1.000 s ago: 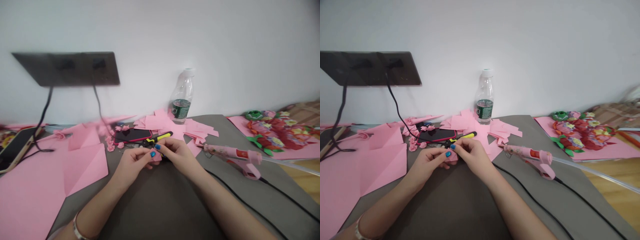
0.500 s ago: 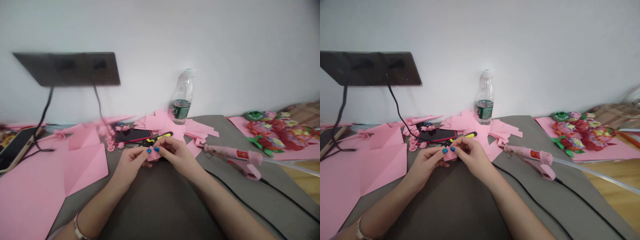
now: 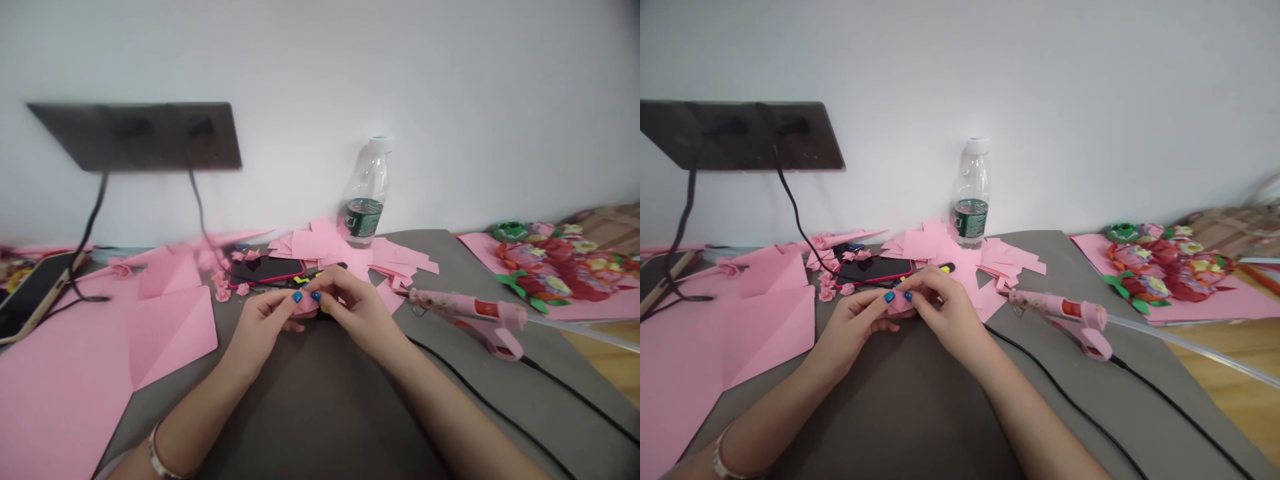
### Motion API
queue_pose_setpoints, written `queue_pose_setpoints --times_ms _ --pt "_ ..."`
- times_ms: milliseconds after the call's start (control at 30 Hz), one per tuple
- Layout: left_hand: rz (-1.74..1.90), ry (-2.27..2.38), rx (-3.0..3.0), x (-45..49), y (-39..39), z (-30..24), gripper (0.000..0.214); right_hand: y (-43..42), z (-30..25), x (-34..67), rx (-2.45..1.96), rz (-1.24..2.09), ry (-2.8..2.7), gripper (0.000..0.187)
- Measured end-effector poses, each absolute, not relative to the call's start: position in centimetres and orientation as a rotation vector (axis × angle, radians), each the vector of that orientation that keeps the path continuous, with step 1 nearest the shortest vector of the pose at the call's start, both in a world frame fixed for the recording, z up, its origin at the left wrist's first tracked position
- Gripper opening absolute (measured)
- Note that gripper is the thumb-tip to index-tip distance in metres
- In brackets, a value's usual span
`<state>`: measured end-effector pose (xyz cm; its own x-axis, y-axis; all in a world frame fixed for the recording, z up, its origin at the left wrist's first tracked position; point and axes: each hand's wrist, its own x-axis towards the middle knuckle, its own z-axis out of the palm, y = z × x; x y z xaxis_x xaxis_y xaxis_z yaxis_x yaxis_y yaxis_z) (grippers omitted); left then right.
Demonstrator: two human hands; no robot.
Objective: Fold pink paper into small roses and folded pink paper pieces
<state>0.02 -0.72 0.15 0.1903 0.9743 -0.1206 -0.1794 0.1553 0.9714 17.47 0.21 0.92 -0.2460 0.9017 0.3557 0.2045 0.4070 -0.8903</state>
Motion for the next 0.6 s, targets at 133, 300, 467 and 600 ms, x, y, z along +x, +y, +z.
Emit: queue_pose_setpoints --times_ms 133,300,467,600 --pt "1.072 1.008 1.064 -0.06 -0.69 -0.14 0.031 0.25 0.86 17.43 -0.961 0.886 -1.722 0.021" --pt "1.021 1.007 1.086 0.02 -0.74 0.13 0.029 0.28 0.76 17.43 -0.991 0.900 -1.723 0.016" --pt "1.006 1.041 1.165 0.07 -0.81 0.35 0.031 -0.15 0.97 17.27 -1.002 0.819 -1.782 0.015" --pt "1.050 1.056 1.284 0.17 -1.04 0.39 0.030 -0.48 0.87 16.94 -1.063 0.817 -1.807 0.014"
